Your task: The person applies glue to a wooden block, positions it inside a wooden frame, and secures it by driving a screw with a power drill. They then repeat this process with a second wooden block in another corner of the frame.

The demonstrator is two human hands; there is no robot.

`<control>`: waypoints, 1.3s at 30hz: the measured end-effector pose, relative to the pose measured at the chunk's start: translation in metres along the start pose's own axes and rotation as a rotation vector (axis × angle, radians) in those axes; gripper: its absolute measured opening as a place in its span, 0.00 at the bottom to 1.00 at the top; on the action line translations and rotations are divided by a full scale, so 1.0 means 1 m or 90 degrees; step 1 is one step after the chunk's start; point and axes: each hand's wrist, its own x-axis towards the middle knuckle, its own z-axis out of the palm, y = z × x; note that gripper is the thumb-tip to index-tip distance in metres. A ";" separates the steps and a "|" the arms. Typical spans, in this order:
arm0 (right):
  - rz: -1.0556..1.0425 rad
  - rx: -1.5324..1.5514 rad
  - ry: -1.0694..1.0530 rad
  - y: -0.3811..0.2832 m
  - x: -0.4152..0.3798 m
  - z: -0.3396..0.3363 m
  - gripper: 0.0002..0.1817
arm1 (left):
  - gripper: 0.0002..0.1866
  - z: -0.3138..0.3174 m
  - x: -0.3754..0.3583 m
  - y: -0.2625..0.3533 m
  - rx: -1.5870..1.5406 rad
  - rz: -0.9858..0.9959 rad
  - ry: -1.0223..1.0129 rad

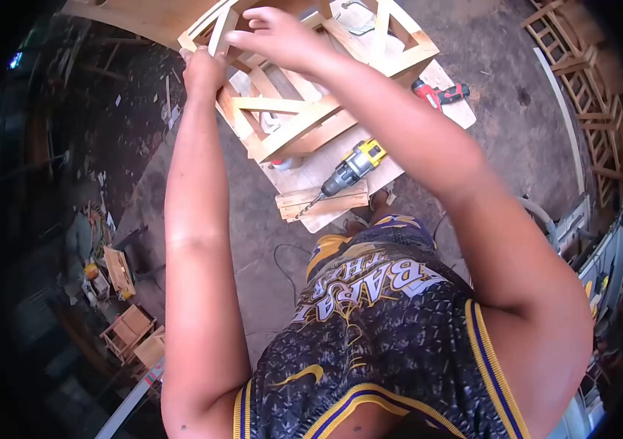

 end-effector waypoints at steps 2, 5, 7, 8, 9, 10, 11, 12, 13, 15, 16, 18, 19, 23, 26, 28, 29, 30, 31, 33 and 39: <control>-0.085 0.148 -0.097 -0.035 -0.078 -0.074 0.20 | 0.25 -0.009 -0.001 0.006 0.031 -0.015 0.008; 0.223 0.009 -0.149 -0.021 -0.181 -0.168 0.16 | 0.24 0.007 -0.012 0.006 -0.072 0.019 0.040; 0.328 -0.294 -0.068 0.053 -0.265 -0.215 0.16 | 0.24 0.000 -0.008 0.003 -0.067 0.022 0.035; 0.362 -0.469 -0.097 0.085 -0.314 -0.242 0.17 | 0.24 -0.002 -0.009 0.005 -0.075 0.021 0.030; 0.503 -0.745 -0.221 0.112 -0.364 -0.259 0.17 | 0.24 -0.002 -0.013 0.004 -0.081 0.014 0.020; 0.585 -0.819 -0.319 0.128 -0.418 -0.271 0.16 | 0.24 0.000 -0.014 0.003 -0.083 0.014 0.029; 0.635 -0.870 -0.554 0.153 -0.474 -0.284 0.13 | 0.24 0.000 -0.014 0.002 -0.084 0.009 0.037; 0.601 -0.826 -0.692 0.145 -0.509 -0.272 0.13 | 0.24 0.001 -0.014 0.002 -0.069 0.009 0.035; 0.633 -0.753 -0.792 0.139 -0.538 -0.258 0.13 | 0.25 0.001 -0.011 0.003 -0.054 0.010 0.036; 0.567 -0.644 -1.037 0.185 -0.635 -0.264 0.12 | 0.25 -0.003 -0.008 0.007 -0.055 -0.010 0.039; 0.562 -0.596 -1.062 0.166 -0.622 -0.264 0.13 | 0.25 -0.007 -0.012 0.008 -0.049 -0.016 0.031; 0.529 -0.537 -1.111 0.138 -0.589 -0.280 0.13 | 0.25 0.006 -0.009 0.002 -0.059 -0.034 0.041; 0.499 -0.519 -1.134 0.131 -0.568 -0.291 0.13 | 0.25 -0.004 -0.014 0.011 -0.060 -0.051 0.006; 0.361 -0.459 -1.248 0.112 -0.466 -0.350 0.15 | 0.24 0.002 -0.010 0.008 -0.024 -0.025 0.033; 0.259 -0.456 -1.339 0.117 -0.381 -0.389 0.17 | 0.24 0.005 -0.010 0.010 0.004 -0.059 0.051; 0.201 -0.500 -1.394 0.134 -0.316 -0.407 0.18 | 0.25 0.007 -0.006 0.001 0.004 -0.056 0.036; 0.192 -0.550 -1.416 0.148 -0.282 -0.414 0.18 | 0.24 0.013 -0.004 -0.005 0.014 -0.033 0.064; 0.235 -0.601 -1.380 0.190 -0.263 -0.429 0.22 | 0.24 0.010 -0.005 -0.003 -0.005 -0.041 0.052; 0.244 -0.691 -1.423 0.199 -0.218 -0.423 0.23 | 0.24 0.007 -0.007 0.003 -0.026 -0.049 0.042; 0.189 -0.843 -1.219 0.206 -0.156 -0.409 0.19 | 0.23 0.019 0.000 -0.013 -0.019 -0.036 0.075; 0.272 -0.308 -0.989 0.122 -0.085 -0.329 0.25 | 0.24 0.010 -0.012 0.012 -0.073 -0.108 0.084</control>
